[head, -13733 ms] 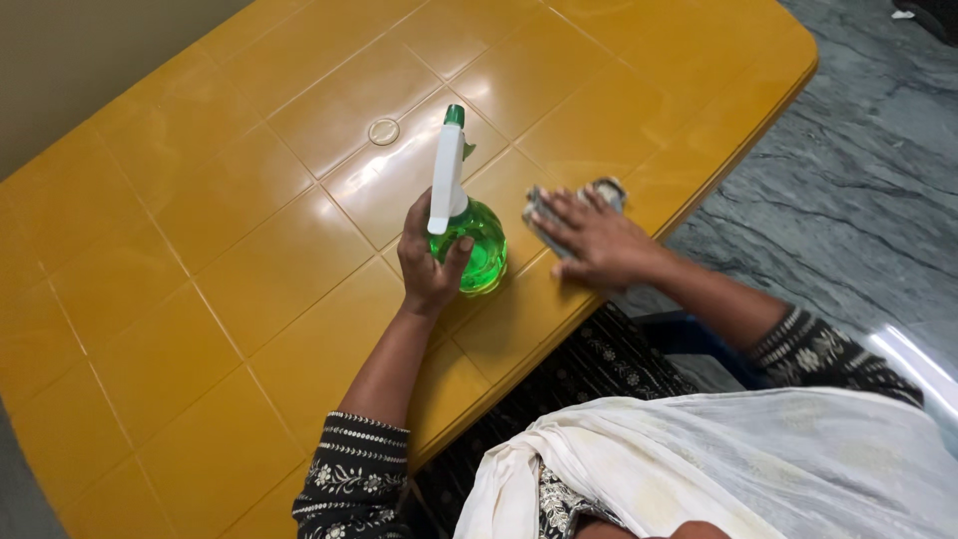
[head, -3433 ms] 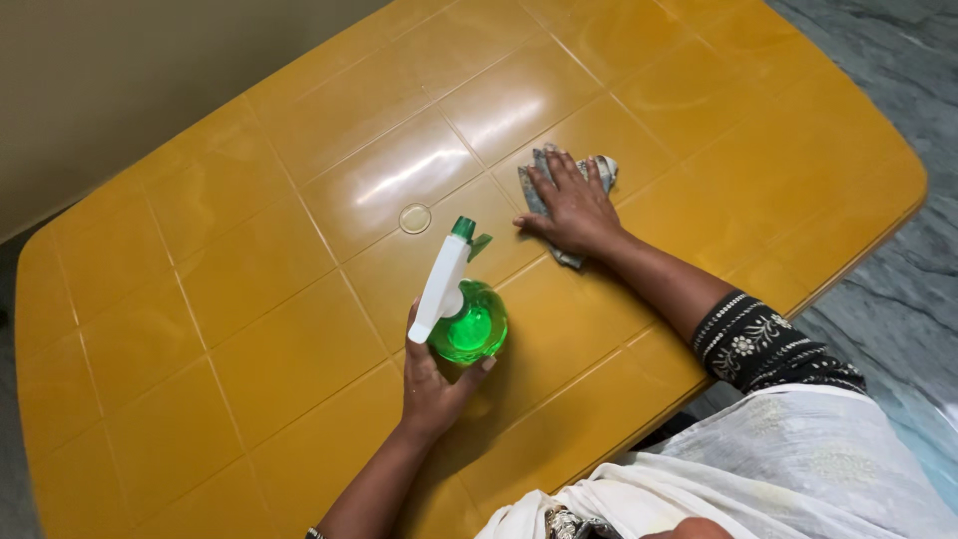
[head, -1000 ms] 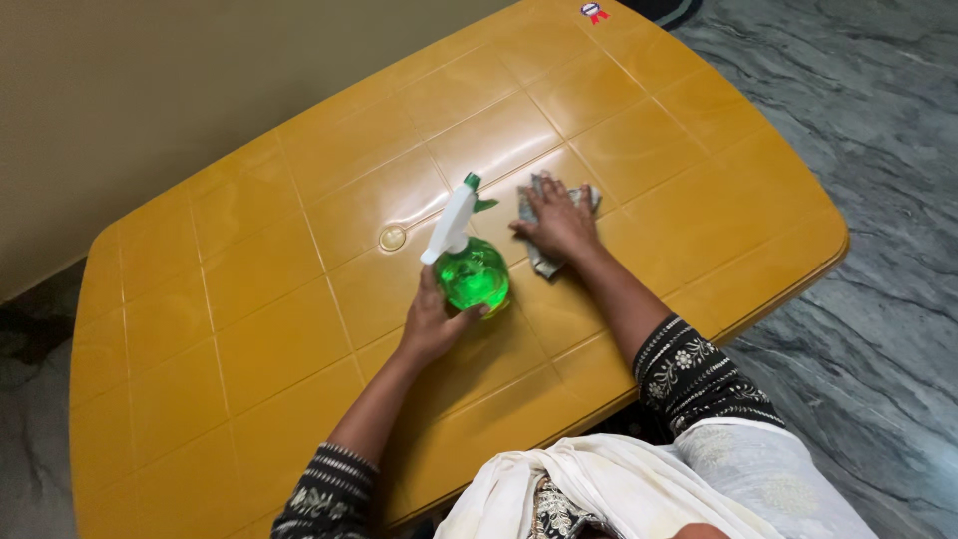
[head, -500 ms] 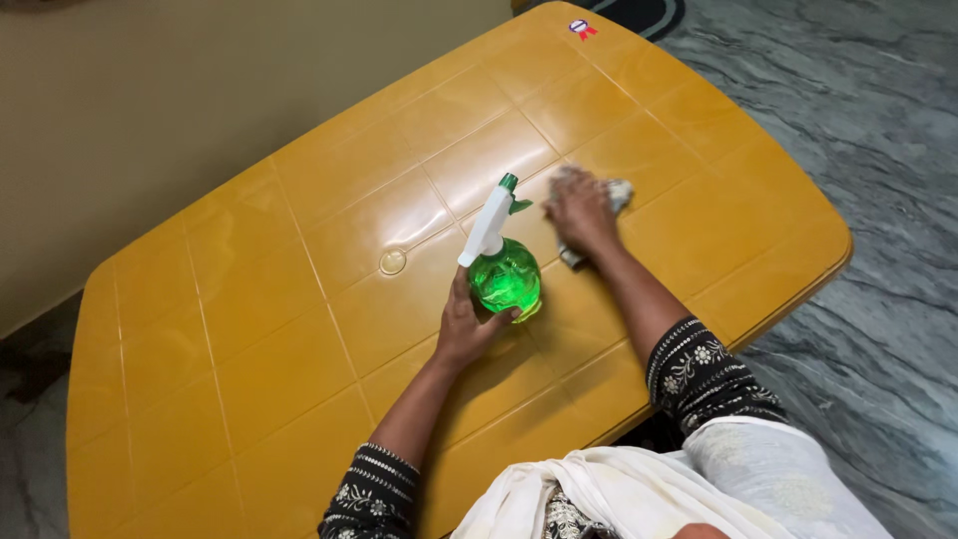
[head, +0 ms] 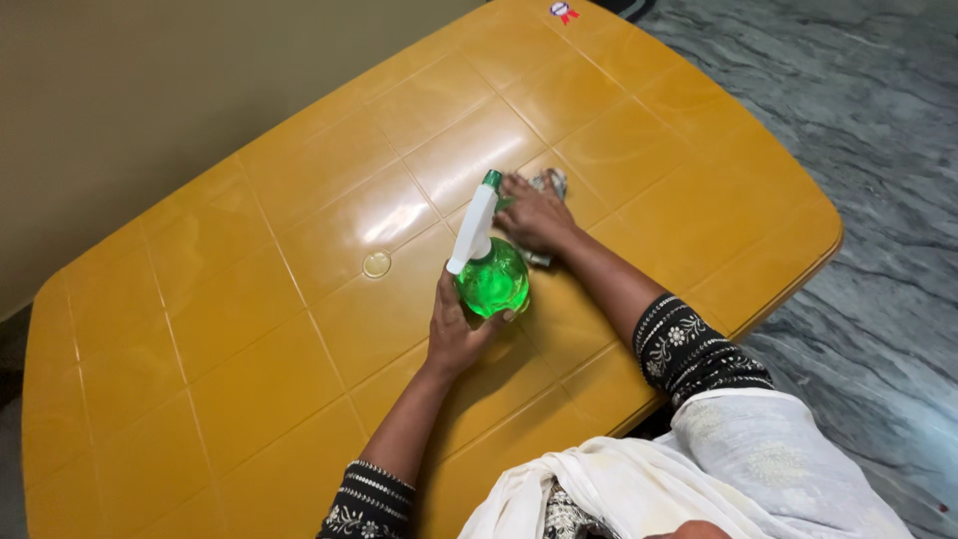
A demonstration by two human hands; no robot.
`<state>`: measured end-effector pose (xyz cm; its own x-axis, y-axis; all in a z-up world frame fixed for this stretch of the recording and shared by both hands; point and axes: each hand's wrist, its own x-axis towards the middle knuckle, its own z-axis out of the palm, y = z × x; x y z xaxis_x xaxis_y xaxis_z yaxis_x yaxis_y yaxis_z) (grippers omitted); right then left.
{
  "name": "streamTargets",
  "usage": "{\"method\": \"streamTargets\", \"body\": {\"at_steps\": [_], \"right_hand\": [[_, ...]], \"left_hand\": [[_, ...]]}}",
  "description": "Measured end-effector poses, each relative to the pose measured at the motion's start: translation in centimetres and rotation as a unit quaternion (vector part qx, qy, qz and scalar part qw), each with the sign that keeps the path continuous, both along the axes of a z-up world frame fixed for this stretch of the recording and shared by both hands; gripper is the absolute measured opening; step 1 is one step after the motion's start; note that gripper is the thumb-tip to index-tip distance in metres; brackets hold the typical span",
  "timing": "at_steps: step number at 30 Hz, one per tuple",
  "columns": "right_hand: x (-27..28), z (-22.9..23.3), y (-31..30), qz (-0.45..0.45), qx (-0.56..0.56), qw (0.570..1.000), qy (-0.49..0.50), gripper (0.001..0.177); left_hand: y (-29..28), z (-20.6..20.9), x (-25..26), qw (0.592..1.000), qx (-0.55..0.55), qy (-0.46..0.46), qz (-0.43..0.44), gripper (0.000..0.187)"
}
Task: The person sprays a green cleaning solution onto a yellow tiled table and wipes the surface with a cloth. They repeatedly spray and wipe different sections of the table, moving the spray bottle as needed to reach new areas.
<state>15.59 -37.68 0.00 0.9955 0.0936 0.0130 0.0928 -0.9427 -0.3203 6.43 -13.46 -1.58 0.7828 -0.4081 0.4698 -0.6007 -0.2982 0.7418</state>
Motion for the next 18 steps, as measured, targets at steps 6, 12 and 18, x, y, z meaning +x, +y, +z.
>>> {"method": "streamTargets", "body": {"at_steps": [6, 12, 18], "right_hand": [[0.5, 0.4, -5.4, -0.15, -0.007, 0.989, -0.014, 0.06], [-1.4, 1.2, -12.0, -0.344, 0.007, 0.939, -0.021, 0.064], [-3.5, -0.3, -12.9, -0.271, -0.021, 0.961, -0.048, 0.083]], "left_hand": [[-0.2, 1.0, -0.1, 0.999, 0.014, 0.033, -0.002, 0.104], [-0.1, 1.3, -0.5, 0.999, -0.01, 0.032, -0.014, 0.105], [0.0, 0.7, -0.2, 1.0, 0.008, 0.002, -0.001, 0.112]]}}
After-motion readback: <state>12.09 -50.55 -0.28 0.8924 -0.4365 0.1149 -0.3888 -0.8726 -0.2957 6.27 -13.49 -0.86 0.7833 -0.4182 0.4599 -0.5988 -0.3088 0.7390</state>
